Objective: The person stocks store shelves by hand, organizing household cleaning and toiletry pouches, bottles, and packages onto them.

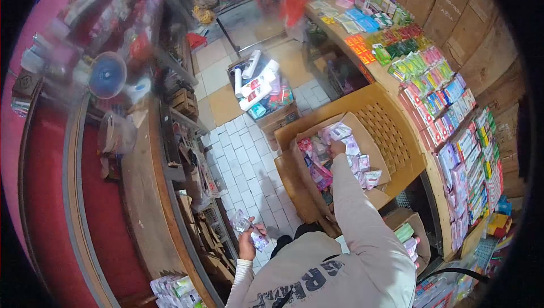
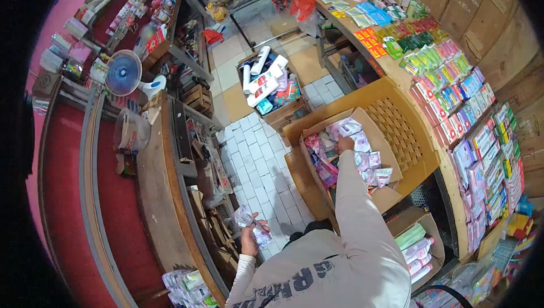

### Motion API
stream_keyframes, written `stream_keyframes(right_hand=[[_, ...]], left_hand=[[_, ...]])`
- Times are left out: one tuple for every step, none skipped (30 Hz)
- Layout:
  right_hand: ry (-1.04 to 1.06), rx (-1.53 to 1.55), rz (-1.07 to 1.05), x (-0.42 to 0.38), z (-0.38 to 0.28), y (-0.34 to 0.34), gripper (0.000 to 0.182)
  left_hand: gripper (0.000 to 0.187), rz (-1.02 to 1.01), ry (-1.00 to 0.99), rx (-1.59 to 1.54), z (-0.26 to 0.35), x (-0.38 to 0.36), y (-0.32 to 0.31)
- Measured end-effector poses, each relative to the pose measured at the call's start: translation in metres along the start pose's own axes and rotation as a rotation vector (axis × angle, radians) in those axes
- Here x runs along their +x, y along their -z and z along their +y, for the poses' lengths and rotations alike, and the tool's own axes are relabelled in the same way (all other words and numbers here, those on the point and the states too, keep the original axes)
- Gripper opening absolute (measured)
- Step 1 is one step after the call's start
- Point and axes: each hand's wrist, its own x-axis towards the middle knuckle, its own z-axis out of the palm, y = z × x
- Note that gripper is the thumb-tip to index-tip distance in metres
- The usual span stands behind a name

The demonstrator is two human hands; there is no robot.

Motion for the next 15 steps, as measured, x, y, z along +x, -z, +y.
stream_keyframes(right_hand=[[0.273,-0.087,0.000,0.008,0.009,0.006,0.027],[0.549,-0.170,0.002,0.025,0.024,0.012,0.025],[0.829,-0.251,0.005,0.042,0.037,0.017,0.023],[0.707,-0.147,-0.044,0.019,0.021,0.018,0.021],[0.581,-0.035,-0.079,-0.007,0.004,0.020,0.019],[0.456,0.076,-0.099,-0.030,-0.012,0.022,0.017],[0.379,0.169,-0.147,-0.048,-0.018,0.029,0.017],[0.303,0.261,-0.196,-0.065,-0.023,0.036,0.016],[0.458,0.125,-0.247,-0.092,-0.030,0.044,0.014],[0.618,0.003,-0.282,-0.119,-0.038,0.051,0.012],[0.435,0.101,-0.364,-0.163,-0.059,0.055,0.011],[0.248,0.196,-0.446,-0.196,-0.070,0.055,0.010],[0.199,0.241,-0.506,-0.215,-0.068,0.051,0.009],[0.149,0.283,-0.569,-0.232,-0.063,0.047,0.009],[0.096,0.323,-0.635,-0.246,-0.056,0.044,0.011]], left_hand=[[0.056,0.000,0.012,-0.042,-0.001,-0.003,0.002],[0.057,-0.005,0.023,-0.083,-0.001,-0.003,0.005],[0.057,-0.014,0.032,-0.125,0.000,-0.002,0.005],[0.057,-0.010,0.053,-0.174,0.006,-0.004,0.000],[0.057,-0.008,0.072,-0.223,0.011,-0.007,-0.004],[0.057,-0.007,0.092,-0.272,0.016,-0.008,-0.008],[0.057,-0.029,0.117,-0.315,0.018,-0.008,-0.007],[0.057,-0.034,0.130,-0.321,0.022,-0.007,-0.011],[0.057,-0.040,0.143,-0.327,0.027,-0.007,-0.016],[0.056,-0.044,0.154,-0.334,0.030,-0.008,-0.018],[0.056,-0.083,0.178,-0.395,0.028,-0.005,-0.014],[0.056,-0.093,0.175,-0.393,0.028,-0.005,-0.016],[0.056,-0.103,0.171,-0.391,0.030,-0.004,-0.020],[0.056,-0.112,0.165,-0.390,0.033,-0.004,-0.024],[0.053,-0.154,0.161,-0.383,0.039,-0.008,-0.029]])
